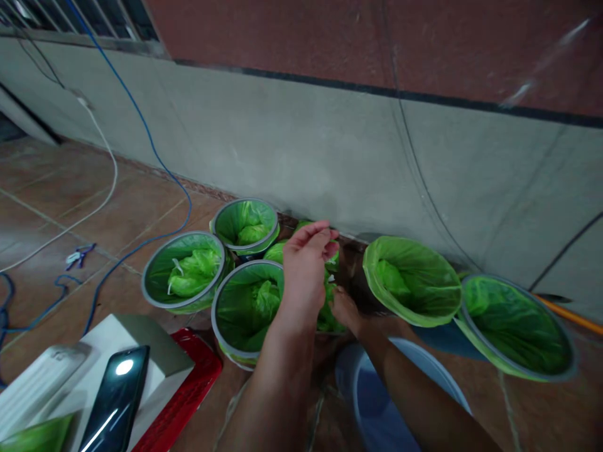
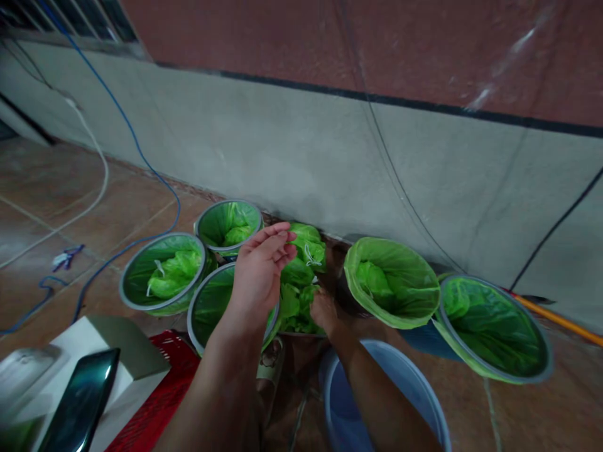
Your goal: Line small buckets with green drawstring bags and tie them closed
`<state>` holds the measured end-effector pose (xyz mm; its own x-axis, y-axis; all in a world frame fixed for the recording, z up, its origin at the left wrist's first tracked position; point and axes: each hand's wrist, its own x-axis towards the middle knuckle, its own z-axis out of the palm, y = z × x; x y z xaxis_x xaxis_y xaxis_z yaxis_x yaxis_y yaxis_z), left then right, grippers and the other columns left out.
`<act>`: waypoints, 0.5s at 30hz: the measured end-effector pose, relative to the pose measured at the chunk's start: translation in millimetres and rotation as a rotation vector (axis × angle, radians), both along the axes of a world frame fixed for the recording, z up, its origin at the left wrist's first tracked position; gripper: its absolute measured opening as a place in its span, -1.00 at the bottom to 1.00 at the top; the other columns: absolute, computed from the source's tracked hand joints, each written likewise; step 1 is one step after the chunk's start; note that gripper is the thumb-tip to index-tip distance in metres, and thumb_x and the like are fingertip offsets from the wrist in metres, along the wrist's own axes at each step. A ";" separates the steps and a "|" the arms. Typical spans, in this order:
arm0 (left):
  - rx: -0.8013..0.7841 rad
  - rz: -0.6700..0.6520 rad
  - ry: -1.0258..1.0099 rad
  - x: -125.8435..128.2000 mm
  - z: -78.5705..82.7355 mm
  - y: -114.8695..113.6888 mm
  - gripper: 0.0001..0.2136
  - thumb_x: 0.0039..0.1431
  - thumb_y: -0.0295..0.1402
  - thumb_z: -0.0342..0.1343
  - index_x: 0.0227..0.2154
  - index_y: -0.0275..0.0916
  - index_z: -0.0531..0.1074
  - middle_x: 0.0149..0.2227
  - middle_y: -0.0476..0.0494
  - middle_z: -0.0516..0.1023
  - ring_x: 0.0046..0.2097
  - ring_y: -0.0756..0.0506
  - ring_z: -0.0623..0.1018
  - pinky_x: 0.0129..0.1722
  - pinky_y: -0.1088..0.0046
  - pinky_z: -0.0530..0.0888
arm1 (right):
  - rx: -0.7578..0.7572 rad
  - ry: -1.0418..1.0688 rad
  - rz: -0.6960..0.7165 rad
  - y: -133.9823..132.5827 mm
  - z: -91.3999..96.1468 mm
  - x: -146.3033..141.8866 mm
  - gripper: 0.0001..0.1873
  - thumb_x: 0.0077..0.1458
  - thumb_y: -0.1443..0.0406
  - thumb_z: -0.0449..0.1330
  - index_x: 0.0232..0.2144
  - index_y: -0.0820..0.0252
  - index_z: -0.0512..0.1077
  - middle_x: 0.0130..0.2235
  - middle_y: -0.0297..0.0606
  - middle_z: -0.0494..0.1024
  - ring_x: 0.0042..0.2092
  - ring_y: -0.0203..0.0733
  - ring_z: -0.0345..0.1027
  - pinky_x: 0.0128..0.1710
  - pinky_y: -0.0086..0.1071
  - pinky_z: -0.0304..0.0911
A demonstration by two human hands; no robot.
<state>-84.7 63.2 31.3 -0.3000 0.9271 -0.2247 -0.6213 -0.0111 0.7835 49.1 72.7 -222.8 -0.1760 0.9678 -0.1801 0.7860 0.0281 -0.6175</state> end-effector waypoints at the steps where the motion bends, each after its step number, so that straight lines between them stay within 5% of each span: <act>1: -0.001 0.003 0.001 -1.2 0.0 0.4 -0.82 -0.09 -0.43 0.21 -0.35 -0.31 0.49 -0.44 -0.04 0.53 -0.41 0.07 0.50 -0.32 0.55 0.41 | 0.033 0.007 -0.005 2.3 13.6 0.8 -0.74 -0.02 0.46 0.10 -0.26 0.30 0.50 -0.09 -0.01 0.51 -0.06 -0.10 0.41 0.02 -0.29 0.24; 6: -0.022 -0.014 0.038 -3.3 1.3 0.1 -0.83 -0.11 -0.42 0.21 -0.37 -0.29 0.48 -0.44 -0.04 0.53 -0.38 0.04 0.51 -0.28 0.52 0.42 | 0.328 0.336 -0.044 6.1 95.8 14.5 -0.72 0.13 0.22 0.08 -0.24 0.19 0.54 -0.21 -0.15 0.57 -0.17 -0.12 0.44 -0.12 -0.27 0.32; 11: -0.046 -0.088 0.204 -1.4 -6.5 -0.8 -0.82 -0.09 -0.39 0.19 -0.36 -0.29 0.47 -0.40 -0.08 0.54 -0.35 0.00 0.52 -0.22 0.44 0.44 | 0.185 0.562 -0.068 7.5 145.6 18.5 -0.79 -0.02 0.19 0.22 -0.42 0.20 0.57 -0.39 -0.23 0.60 -0.34 -0.17 0.43 -0.27 -0.30 0.31; 15: -0.033 -0.132 0.610 -1.0 -19.6 -0.6 -0.68 -0.13 -0.51 0.15 -0.22 -0.26 0.49 -0.18 -0.18 0.58 -0.18 -0.10 0.54 -0.11 0.38 0.43 | 0.192 0.798 -0.072 4.0 193.2 6.6 -0.81 -0.04 0.22 0.27 -0.35 0.15 0.59 -0.32 -0.29 0.62 -0.30 -0.23 0.42 -0.23 -0.33 0.30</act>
